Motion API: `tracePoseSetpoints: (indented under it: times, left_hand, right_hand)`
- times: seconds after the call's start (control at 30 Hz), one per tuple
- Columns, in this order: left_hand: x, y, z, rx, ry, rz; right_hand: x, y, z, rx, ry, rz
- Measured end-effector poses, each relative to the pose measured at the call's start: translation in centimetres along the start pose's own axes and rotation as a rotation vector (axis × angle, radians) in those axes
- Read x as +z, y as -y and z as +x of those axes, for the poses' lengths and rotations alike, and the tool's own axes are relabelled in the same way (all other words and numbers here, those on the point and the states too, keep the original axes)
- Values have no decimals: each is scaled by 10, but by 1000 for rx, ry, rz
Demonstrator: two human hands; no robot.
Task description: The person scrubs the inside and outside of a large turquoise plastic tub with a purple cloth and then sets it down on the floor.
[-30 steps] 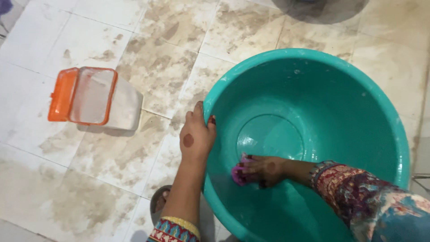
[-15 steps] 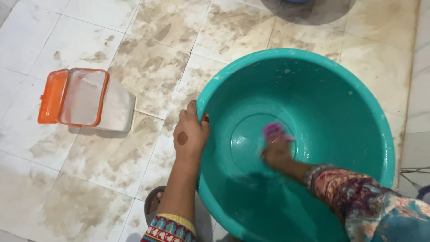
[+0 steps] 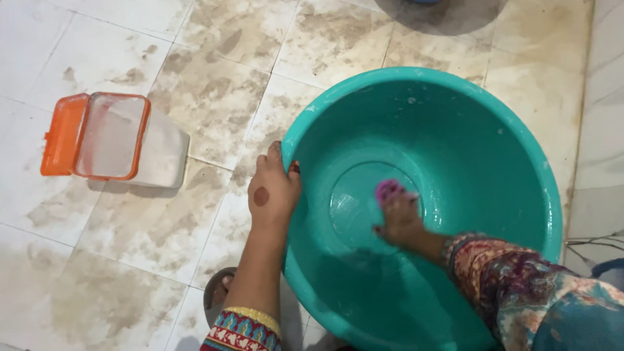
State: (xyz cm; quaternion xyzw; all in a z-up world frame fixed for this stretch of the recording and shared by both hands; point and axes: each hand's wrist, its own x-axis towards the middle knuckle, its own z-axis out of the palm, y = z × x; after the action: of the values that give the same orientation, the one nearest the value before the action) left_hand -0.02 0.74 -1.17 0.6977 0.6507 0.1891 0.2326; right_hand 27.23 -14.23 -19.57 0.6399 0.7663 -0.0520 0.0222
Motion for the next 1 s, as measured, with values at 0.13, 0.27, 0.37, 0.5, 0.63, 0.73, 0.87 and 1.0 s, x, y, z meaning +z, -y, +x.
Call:
tracePoseSetpoints:
  times: [0.13,0.27,0.37,0.5,0.63,0.73,0.87,1.0]
  left_hand:
    - [3,1,1,-12,13,12]
    - [6,9,-2,54,-45,17]
    - [5,8,1,67,-39,16]
    - [3,3,1,0,-3,6]
    - [4,-1,6,-46,36,3]
    - [5,0,4,-19,17,8]
    - [8,-1,7,-29,9,8]
    - [10,3,5,-16,-23,4]
  right_hand:
    - [19,67,-10,-432,-47,282]
    - [-5,52,57,-233,572,37]
    - [-18,-1,80,66,529,-42]
    - [7,-72,13,-5,268,-239]
    - [34,-55,-77,-20,373,-251]
    - [47,7,-104,-98,369,-145]
    - [54,80,-86,-272,281,-9]
    - [57,109,-19,-474,-33,27]
